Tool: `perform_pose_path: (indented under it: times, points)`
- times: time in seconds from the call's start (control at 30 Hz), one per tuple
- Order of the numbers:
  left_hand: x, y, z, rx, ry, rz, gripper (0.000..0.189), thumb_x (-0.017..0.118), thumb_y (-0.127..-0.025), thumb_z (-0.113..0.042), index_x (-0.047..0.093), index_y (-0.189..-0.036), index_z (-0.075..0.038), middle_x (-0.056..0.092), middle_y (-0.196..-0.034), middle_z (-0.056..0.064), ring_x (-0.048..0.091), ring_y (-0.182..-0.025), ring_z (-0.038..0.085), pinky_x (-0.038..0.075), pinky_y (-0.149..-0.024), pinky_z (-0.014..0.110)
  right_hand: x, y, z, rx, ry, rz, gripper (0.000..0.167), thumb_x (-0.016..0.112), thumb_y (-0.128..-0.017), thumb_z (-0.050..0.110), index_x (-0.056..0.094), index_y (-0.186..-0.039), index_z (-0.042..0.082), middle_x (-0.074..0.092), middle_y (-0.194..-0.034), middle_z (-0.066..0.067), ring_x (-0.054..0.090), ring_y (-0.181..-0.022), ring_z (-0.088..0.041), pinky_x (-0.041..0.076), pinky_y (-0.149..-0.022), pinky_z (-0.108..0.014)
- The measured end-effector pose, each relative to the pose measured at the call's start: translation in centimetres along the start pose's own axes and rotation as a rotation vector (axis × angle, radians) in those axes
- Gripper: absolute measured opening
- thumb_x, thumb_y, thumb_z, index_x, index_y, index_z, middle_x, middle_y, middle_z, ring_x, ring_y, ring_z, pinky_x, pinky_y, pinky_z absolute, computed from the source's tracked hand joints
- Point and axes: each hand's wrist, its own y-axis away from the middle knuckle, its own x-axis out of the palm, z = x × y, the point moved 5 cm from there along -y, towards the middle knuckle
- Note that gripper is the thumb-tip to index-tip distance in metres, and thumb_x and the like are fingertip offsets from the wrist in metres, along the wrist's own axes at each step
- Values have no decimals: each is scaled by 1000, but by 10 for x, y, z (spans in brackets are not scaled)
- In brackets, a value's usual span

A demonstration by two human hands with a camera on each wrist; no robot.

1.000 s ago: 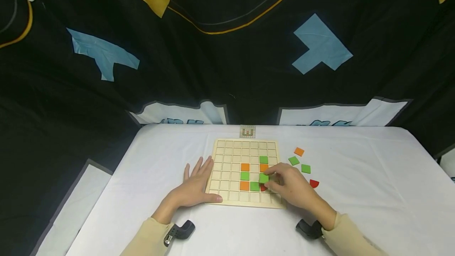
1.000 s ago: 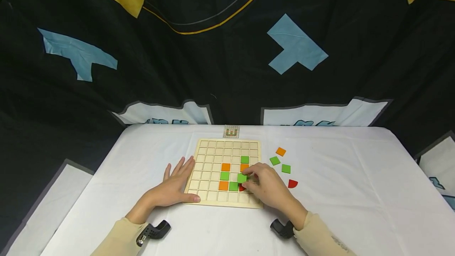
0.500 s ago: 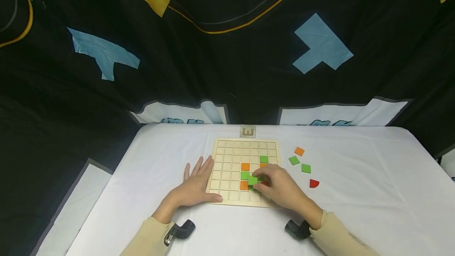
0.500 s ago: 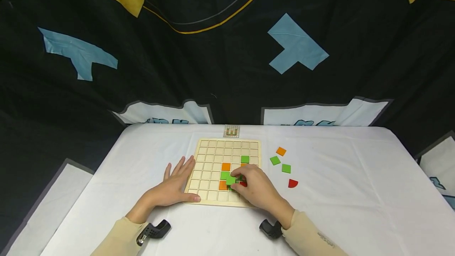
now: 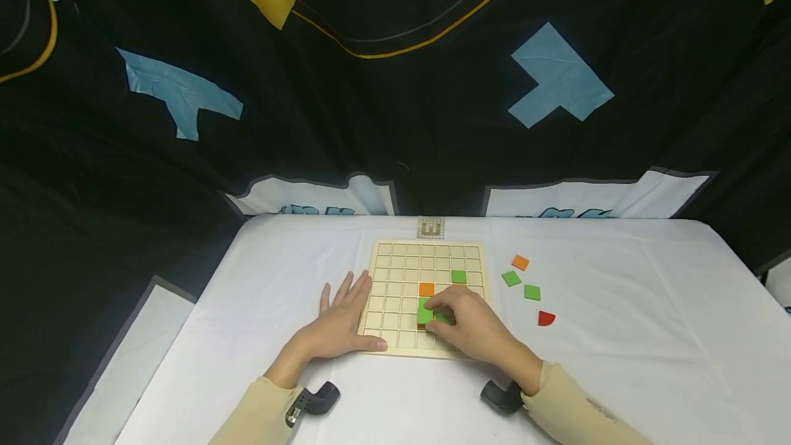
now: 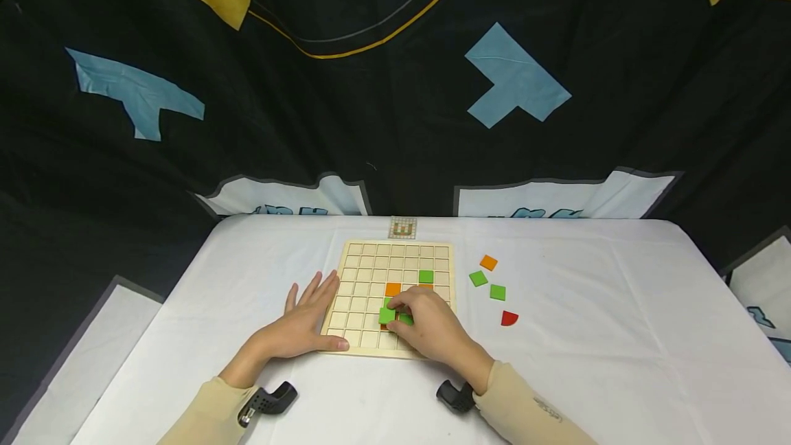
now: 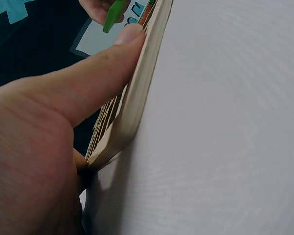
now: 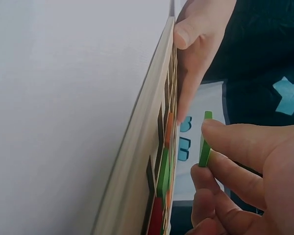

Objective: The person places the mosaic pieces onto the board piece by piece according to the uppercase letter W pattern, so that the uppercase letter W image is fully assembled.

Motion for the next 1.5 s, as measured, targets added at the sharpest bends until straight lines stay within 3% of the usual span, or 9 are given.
perform_pose_path:
  times: [0.2,0.43,0.73,1.5]
  points:
    - [0,0,1,-1,-7,0,125,73,-77,-67,11,-159,3,3,-168,18,-11,-153,39,-15,-112,68,3,-3,5,1,34,11,22,84,-82,16,76,-102,14,68,-94,8,55,-80,-12,47,-70,-28]
    - [1,-1,1,3,4,1,125,73,-77,-67,11,-159,3,3,-168,17,-11,-152,39,-15,-112,68,7,-8,7,-10,44,23,22,84,-82,17,77,-102,13,64,-82,7,52,-75,-13,44,-65,-26]
    - [1,0,0,10,10,-1,125,74,-77,-67,10,-159,4,2,-168,17,-11,-153,39,-16,-112,68,13,-12,7,-21,9,56,23,82,-83,18,76,-103,10,66,-86,5,55,-76,-12,46,-66,-26]
    - [0,1,1,20,2,-5,123,74,-79,-65,10,-159,4,2,-168,17,-10,-153,40,-16,-112,68,21,-21,15,-79,110,103,22,85,-81,19,77,-99,9,70,-87,5,50,-76,-10,47,-68,-26]
